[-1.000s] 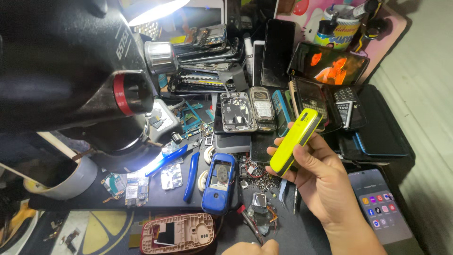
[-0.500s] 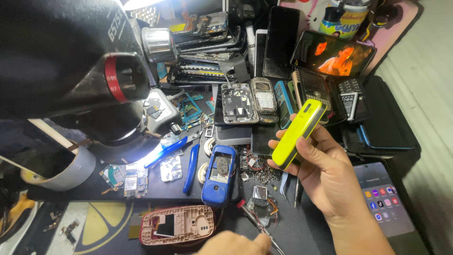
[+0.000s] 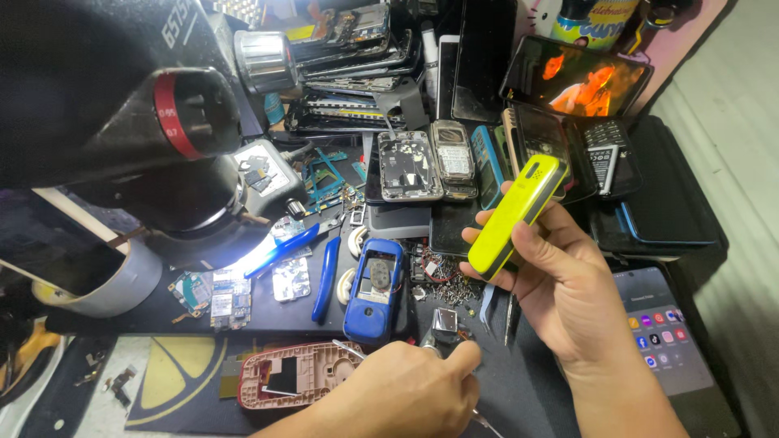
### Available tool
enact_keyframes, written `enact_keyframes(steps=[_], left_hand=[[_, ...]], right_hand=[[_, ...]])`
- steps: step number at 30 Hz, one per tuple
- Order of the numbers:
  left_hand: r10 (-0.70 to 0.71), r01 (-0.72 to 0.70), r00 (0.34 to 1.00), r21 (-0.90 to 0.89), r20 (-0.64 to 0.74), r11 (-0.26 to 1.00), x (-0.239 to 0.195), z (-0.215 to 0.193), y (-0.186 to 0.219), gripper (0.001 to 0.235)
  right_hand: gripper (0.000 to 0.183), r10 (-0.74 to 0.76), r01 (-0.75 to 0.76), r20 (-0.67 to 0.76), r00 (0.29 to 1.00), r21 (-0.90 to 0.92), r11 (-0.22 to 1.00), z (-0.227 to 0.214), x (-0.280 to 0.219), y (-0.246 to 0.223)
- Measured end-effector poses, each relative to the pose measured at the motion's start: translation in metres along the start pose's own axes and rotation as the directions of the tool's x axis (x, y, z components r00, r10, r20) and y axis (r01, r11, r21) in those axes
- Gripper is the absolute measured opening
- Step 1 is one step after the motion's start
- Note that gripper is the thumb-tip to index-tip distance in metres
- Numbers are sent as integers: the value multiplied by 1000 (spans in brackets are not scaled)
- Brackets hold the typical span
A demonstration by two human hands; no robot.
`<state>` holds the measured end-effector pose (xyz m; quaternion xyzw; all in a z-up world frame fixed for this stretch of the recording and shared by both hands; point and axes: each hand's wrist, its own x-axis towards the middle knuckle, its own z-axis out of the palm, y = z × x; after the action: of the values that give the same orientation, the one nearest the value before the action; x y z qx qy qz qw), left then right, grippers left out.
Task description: The person disassembles multiple mobile phones on a cluttered workbench. Using a screwdriver and pliers, they remove back covers, extract circuit boards, and separate internal components from several devices.
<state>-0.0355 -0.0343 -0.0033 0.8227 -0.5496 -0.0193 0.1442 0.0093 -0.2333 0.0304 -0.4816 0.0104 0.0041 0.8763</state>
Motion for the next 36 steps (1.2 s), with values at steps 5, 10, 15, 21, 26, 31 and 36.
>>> enact_keyframes(steps=[5, 10, 15, 21, 26, 31, 36], left_hand=[[104, -96, 983, 57, -152, 994, -4, -11, 3, 20], [92, -165, 936, -192, -340, 967, -8, -36, 4, 25], [-65, -113, 831, -282, -553, 953, -25, -71, 6, 37], [-471, 215, 660, -453, -585, 865, -47, -94, 2, 22], [-420, 354, 675, -232, -607, 906, -34, -84, -23, 17], [-553, 271, 613, -507, -565, 818, -34, -71, -28, 19], [-569, -185, 707, -886, -420, 425, -31, -66, -28, 29]], right_hand=[[50, -14, 13, 19, 1000, 10, 1000, -2, 1, 0], [50, 0, 0, 4, 1000, 10, 1000, -2, 2, 2], [49, -18, 18, 23, 1000, 5, 1000, -2, 0, 0], [47, -21, 21, 11, 1000, -19, 1000, -2, -1, 1], [49, 11, -12, 26, 1000, 24, 1000, -5, -1, 2], [50, -8, -105, 306, 952, 351, 931, -7, -2, 4], [50, 46, -164, 385, 922, 279, 946, 1, -9, 13]])
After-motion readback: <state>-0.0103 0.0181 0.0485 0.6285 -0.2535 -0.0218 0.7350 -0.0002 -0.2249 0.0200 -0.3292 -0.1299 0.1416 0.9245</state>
